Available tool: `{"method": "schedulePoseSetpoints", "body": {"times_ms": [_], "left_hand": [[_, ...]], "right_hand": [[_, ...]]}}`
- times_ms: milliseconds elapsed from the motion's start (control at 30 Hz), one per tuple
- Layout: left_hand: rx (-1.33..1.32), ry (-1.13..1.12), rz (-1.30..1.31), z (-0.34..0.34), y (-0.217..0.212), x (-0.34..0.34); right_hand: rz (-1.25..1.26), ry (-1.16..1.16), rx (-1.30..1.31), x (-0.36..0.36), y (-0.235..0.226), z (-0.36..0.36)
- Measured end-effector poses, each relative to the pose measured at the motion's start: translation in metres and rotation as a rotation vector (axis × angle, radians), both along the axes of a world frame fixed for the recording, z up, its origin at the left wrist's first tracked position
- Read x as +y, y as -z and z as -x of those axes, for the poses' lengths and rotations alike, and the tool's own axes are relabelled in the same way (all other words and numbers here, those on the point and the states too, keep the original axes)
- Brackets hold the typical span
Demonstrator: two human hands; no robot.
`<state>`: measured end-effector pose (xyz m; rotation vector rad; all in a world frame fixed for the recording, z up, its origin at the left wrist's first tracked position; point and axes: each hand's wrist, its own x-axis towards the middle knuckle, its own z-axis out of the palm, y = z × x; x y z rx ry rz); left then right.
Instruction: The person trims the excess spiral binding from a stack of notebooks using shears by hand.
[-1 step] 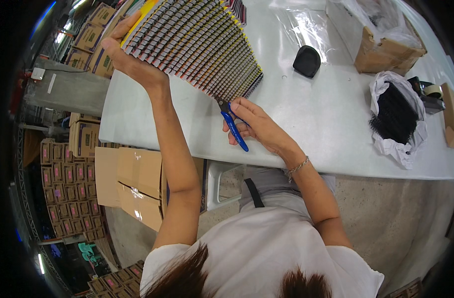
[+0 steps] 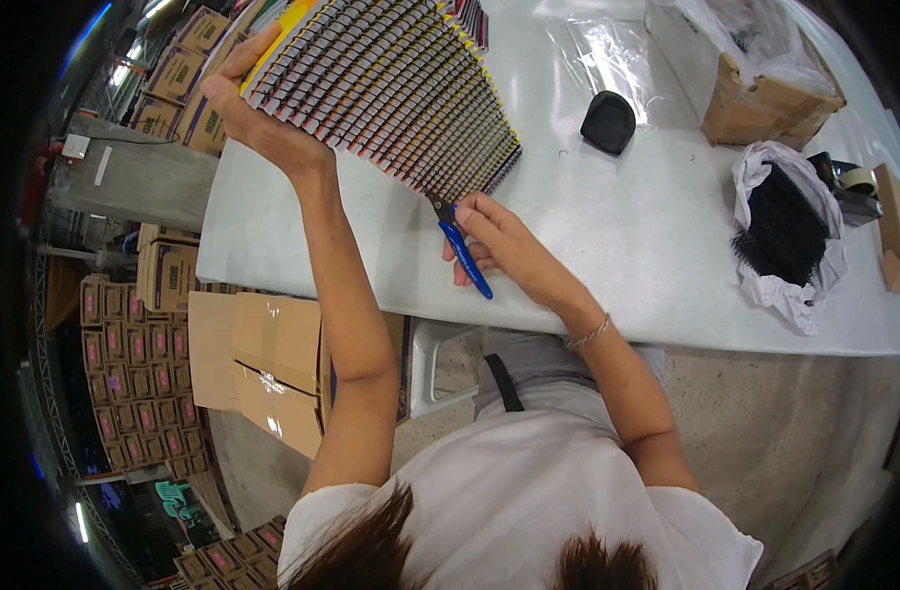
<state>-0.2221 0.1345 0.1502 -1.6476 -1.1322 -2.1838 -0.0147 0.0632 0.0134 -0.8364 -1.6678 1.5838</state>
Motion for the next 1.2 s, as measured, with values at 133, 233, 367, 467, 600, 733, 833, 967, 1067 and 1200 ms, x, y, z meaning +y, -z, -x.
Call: {"method": "schedulePoseSetpoints", "body": {"times_ms": [133,233,367,467,600,733,833,967,1067,1200], "left_hand": [[0.014,-0.024,-0.029,0.002,0.001,0.002],[0.071,-0.052,-0.025,0.006,0.001,0.002],[0.025,-0.030,-0.033,0.007,0.002,0.005],[0.061,-0.031,-0.024,0.007,0.002,0.004],[0.038,-0.031,-0.021,0.007,0.002,0.004],[0.117,-0.034,-0.037,0.011,0.000,0.004],[0.054,-0.014,-0.024,0.006,0.001,0.003],[0.041,-0.017,-0.030,0.009,0.003,0.004],[0.033,-0.016,-0.022,0.009,0.004,0.005],[0.023,0.004,-0.026,0.012,0.005,0.006]], "right_hand": [[-0.424,0.163,-0.183,-0.002,0.006,0.000],[-0.666,0.285,-0.263,-0.005,0.018,0.001],[-0.716,0.322,-0.264,-0.007,0.029,0.005],[-0.710,0.322,-0.266,-0.006,0.031,0.006],[-0.660,0.293,-0.265,-0.007,0.034,0.007],[-0.700,0.350,-0.236,-0.007,0.036,0.007],[-0.699,0.346,-0.227,-0.006,0.038,0.008],[-0.728,0.340,-0.249,-0.006,0.040,0.008],[-0.760,0.366,-0.269,-0.006,0.036,0.007],[-0.274,0.153,-0.075,-0.005,0.030,0.004]]}}
